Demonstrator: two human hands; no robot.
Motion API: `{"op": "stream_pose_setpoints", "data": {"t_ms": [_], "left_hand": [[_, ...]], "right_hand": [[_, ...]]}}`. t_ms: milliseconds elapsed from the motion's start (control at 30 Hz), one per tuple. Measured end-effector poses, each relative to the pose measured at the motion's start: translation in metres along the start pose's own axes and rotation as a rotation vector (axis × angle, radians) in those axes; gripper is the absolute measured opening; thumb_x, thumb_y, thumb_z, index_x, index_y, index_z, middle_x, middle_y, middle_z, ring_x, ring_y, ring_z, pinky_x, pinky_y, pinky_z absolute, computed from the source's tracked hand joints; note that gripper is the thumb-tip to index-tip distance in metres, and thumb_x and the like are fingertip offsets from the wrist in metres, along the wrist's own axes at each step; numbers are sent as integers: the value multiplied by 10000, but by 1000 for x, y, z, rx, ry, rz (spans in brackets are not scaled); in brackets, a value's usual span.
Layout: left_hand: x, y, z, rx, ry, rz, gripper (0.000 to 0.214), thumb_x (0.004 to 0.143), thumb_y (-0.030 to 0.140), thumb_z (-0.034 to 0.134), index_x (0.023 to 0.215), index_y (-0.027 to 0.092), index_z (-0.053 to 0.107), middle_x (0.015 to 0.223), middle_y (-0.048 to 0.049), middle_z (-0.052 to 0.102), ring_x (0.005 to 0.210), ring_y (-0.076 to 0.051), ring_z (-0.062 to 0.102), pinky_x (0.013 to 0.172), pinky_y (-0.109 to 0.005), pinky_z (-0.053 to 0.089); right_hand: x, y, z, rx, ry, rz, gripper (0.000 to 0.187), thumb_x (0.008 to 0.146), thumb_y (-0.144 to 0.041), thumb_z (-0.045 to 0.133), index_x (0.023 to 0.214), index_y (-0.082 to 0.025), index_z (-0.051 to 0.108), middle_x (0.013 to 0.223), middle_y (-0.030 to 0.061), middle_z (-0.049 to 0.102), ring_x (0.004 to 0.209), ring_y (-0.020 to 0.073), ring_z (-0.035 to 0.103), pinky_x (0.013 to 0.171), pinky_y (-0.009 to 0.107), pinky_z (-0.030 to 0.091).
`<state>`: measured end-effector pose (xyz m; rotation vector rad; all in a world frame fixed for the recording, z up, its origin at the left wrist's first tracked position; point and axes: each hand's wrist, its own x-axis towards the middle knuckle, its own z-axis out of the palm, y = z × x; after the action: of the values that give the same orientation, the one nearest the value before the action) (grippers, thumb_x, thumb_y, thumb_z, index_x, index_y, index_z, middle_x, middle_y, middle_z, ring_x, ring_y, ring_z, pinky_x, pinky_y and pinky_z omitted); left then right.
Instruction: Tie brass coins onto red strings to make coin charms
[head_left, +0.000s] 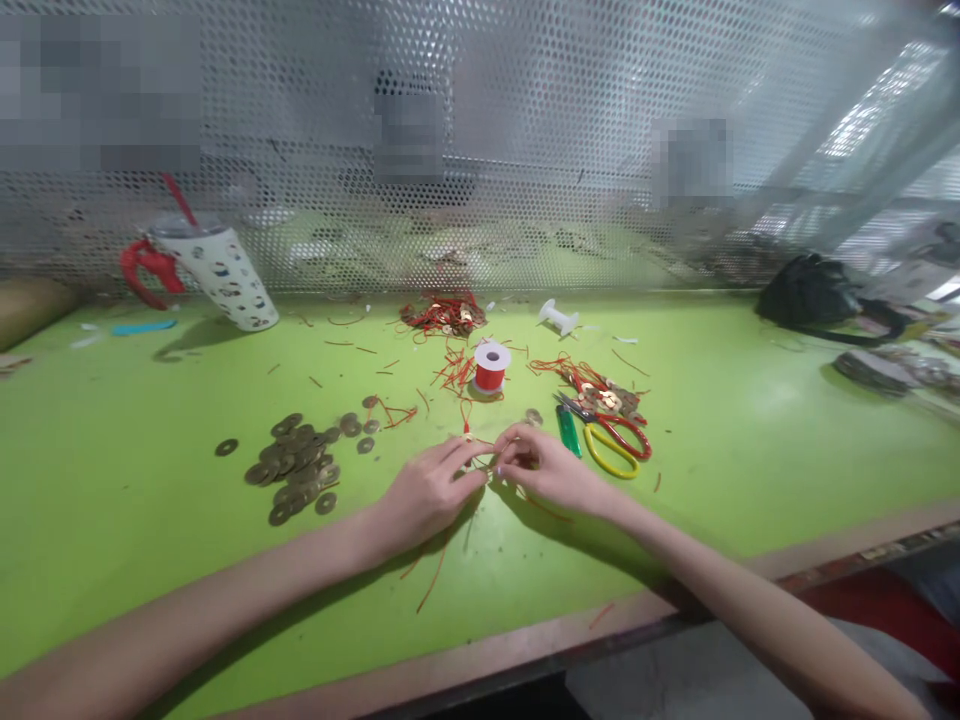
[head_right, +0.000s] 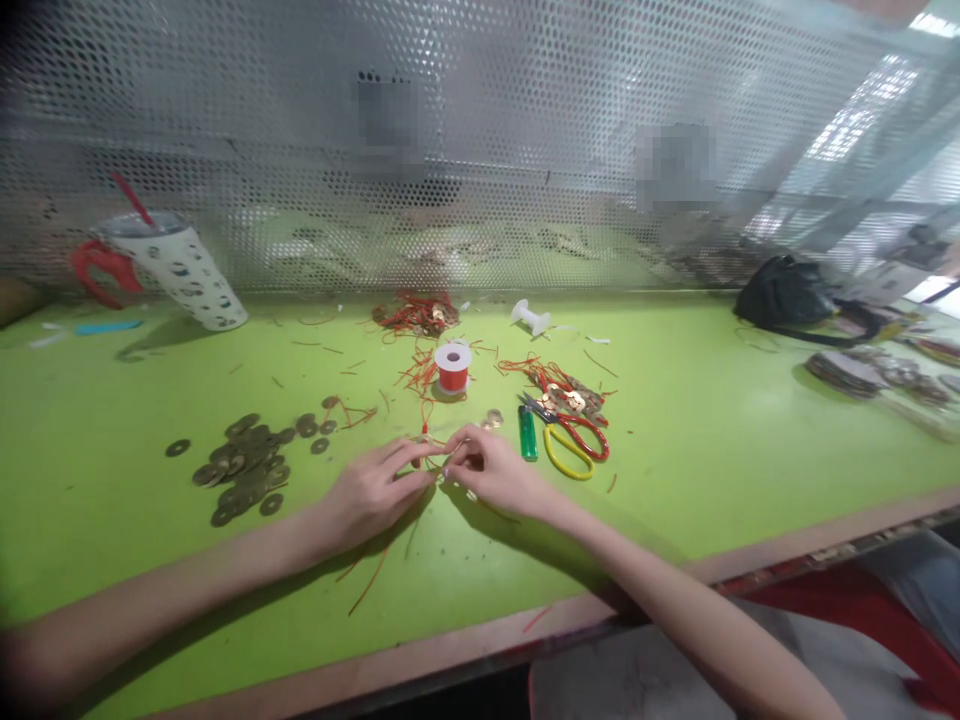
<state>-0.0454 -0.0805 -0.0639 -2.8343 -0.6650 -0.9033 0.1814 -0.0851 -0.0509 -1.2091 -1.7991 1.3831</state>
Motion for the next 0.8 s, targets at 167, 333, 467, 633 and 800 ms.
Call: {"op": "stream_pose_setpoints", "data": {"t_ms": [167, 333, 467, 633, 800], "left_hand": [[2, -3, 4, -40, 13, -14, 179, 1006, 110, 497, 990, 156, 669, 1071, -101, 731, 982, -221, 692, 855, -380, 611], [3, -5, 11, -81, 26, -11, 163, 1012, 146, 513, 980, 155, 672, 1147, -109, 727, 1048, -225, 686, 875, -373, 600], [6, -9, 15, -90, 1, -27, 181, 1013, 148, 506, 916, 145, 658, 914, -71, 732, 864, -203, 681, 775, -332, 578], [6, -16, 10, -119, -21, -131, 169, 1016, 171, 513, 939, 147, 662, 888, -78, 720, 816, -197, 662, 720, -311, 538], [3, -21, 3, -256, -13, -267, 131, 988, 170, 559, 979, 145, 688, 925, -71, 746, 842, -200, 686, 752, -318, 538]], "right_hand": [[-2, 1, 1, 126, -31, 49, 232, 843, -230, 690, 1029, -201, 553, 879, 54, 758, 819, 197, 711, 723, 330, 537], [-2, 4, 0, 171, -35, 84, 278, 817, -227, 726, 1025, -202, 544, 894, 58, 768, 812, 191, 706, 726, 329, 527], [0, 5, 4, 218, -28, 93, 294, 805, -224, 737, 1035, -204, 555, 891, 49, 761, 791, 179, 695, 697, 314, 518], [-7, 0, -1, 154, -82, 117, 254, 793, -173, 711, 1016, -192, 591, 838, 32, 753, 732, 162, 690, 682, 299, 512], [-16, -4, -11, 106, -171, 176, 132, 818, -165, 671, 944, -184, 640, 758, 21, 754, 660, 168, 707, 667, 307, 540]]}}
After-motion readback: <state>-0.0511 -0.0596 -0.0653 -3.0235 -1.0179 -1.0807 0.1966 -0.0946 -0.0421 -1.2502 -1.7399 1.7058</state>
